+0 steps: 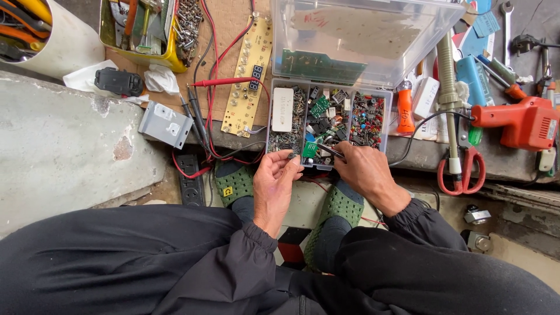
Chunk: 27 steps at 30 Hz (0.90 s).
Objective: Searching through a container of electronic components, selecting specific parts, and inspecting a circuit board.
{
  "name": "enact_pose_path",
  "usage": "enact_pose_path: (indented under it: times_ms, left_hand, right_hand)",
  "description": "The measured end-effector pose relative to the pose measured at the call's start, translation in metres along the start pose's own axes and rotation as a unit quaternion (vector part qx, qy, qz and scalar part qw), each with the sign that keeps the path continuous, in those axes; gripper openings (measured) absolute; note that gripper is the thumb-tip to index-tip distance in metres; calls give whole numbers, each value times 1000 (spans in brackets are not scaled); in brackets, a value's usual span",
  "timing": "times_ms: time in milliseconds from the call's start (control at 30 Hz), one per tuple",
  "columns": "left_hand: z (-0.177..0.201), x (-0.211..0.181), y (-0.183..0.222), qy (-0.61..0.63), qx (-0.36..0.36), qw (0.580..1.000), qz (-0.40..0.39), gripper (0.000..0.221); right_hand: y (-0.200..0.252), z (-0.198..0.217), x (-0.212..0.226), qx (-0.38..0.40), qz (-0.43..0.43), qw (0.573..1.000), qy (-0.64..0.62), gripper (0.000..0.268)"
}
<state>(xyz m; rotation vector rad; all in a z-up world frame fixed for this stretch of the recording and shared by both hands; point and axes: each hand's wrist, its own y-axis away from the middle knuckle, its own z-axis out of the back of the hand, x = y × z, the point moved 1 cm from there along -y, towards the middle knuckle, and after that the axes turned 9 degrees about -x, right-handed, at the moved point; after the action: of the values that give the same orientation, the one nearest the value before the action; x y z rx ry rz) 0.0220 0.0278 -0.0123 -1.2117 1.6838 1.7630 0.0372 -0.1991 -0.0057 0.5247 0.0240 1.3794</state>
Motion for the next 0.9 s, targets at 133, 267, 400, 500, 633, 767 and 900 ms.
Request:
enact_pose_path:
  times_ms: [133, 267, 400, 500, 633, 767, 900]
  left_hand:
    - [-2, 1, 1, -1, 6, 1000, 5, 43]
    - [0, 5, -1, -1, 9, 1000, 4, 43]
    - [-5, -8, 5, -15, 2, 1000, 18, 42]
    - [-7, -25, 11, -51, 10, 998, 31, 40]
    - [-15, -43, 19, -28, 18, 996, 81, 34]
    - [-16, -43, 17, 22, 17, 993, 118, 33]
    - [-21, -40, 10, 96, 41, 985, 140, 36]
  right_hand:
    - [5, 17, 8, 5, 15, 1000, -13, 29]
    - [-1, 19, 13, 30, 35, 999, 29, 26]
    - [-13, 13, 6, 49, 52, 996, 58, 26]
    - [-22, -9, -13, 37, 58, 996, 51, 27]
    - [-7, 0, -8, -78, 148, 986, 6, 23]
    - [15, 36, 10, -87, 52, 984, -146, 21]
    - [37, 63, 19, -32, -176, 917, -357, 21]
